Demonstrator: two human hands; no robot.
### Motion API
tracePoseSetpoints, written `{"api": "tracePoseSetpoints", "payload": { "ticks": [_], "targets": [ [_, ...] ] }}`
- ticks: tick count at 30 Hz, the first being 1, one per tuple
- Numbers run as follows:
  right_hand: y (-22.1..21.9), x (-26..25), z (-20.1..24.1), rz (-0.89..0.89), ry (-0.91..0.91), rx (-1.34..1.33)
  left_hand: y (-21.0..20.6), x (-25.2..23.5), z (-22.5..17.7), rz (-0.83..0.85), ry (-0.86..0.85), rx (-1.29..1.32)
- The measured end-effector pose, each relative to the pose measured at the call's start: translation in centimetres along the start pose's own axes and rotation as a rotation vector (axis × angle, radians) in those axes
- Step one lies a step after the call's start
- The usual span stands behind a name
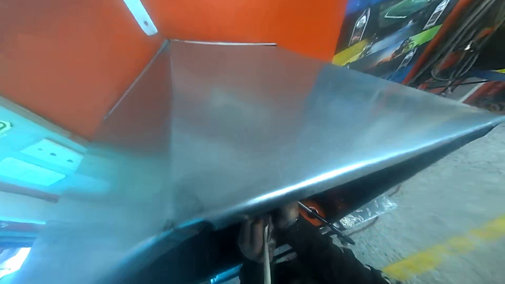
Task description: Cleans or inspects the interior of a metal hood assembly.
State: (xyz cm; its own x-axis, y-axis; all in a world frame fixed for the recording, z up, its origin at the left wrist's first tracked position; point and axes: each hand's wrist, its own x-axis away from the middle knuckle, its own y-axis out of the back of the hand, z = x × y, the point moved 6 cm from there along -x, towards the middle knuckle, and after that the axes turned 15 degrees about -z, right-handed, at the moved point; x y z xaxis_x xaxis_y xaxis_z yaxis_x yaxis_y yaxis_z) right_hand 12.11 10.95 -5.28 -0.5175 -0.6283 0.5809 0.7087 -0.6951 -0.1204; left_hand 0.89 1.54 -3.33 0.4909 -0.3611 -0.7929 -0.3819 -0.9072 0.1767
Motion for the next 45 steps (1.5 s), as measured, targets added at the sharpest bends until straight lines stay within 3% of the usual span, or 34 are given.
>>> {"api": "tracePoseSetpoints", "payload": {
  "ticks": [1, 2, 5, 6, 8, 9, 14, 18, 21, 24, 28, 31, 34, 37, 40, 43, 45],
  "targets": [
    [0.2, 0.1, -0.8, 0.021, -0.005, -0.015, 0.0, -1.2, -2.0, 0.044, 0.17, -0.089],
    [0.2, 0.3, -1.1, 0.034, -0.024, -0.019, -0.2, -1.6, -2.9, -0.121, 0.048, -0.033],
    [0.1, 0.0, -0.2, 0.03, -0.065, -0.003, -0.1, -4.6, -6.3, 0.148, 0.343, -0.194],
    [0.1, -0.3, -0.2, 0.028, -0.073, -0.018, 0.0, -4.5, -5.8, 0.221, 0.349, -0.197],
    [0.0, -0.8, -0.6, 0.046, -0.061, -0.063, 0.1, -2.5, -2.9, 0.0, -0.092, 0.008],
    [0.1, -0.5, -0.9, 0.063, -0.061, -0.079, 0.2, -2.0, -2.4, -0.05, -0.201, 0.071],
    [0.5, 0.0, 0.0, 0.026, -0.063, 0.002, 0.1, -0.4, -0.1, 0.085, -0.121, -0.061],
    [1.0, -0.6, -0.5, 0.024, -0.035, 0.047, 0.7, -3.7, -4.1, -0.031, -0.046, -0.026],
    [0.7, 0.0, -1.2, 0.064, -0.026, 0.005, 0.5, -4.6, -6.3, 0.097, 0.072, -0.106],
    [0.9, -0.5, -1.7, 0.016, -0.051, 0.051, 0.0, -0.7, -0.9, 0.062, -0.175, -0.032],
    [0.8, -0.6, -1.4, 0.015, -0.053, -0.001, -0.4, 1.1, 0.1, 0.01, -0.277, 0.007],
    [0.8, -0.2, -0.1, -0.007, -0.065, -0.036, 0.2, 1.6, 0.3, 0.177, -0.178, -0.128],
    [0.7, -0.4, 1.0, 0.037, -0.075, -0.048, 0.5, 1.4, 2.5, 0.161, 0.012, -0.137],
    [0.7, -0.8, 0.1, 0.142, -0.111, -0.044, 0.4, -2.5, 2.8, 0.212, 0.317, 0.195],
    [0.1, -1.2, -0.6, 0.259, -0.158, -0.081, -1.5, -3.4, 4.6, 0.472, 0.561, 0.521],
    [0.0, -1.4, -0.4, 0.33, -0.118, -0.082, -1.7, -3.5, 4.8, 0.661, 0.522, 0.513],
    [0.0, -1.2, 0.0, 0.336, -0.092, -0.083, -1.2, -4.8, 2.9, 0.623, 0.41, 0.497]
  ]
}}
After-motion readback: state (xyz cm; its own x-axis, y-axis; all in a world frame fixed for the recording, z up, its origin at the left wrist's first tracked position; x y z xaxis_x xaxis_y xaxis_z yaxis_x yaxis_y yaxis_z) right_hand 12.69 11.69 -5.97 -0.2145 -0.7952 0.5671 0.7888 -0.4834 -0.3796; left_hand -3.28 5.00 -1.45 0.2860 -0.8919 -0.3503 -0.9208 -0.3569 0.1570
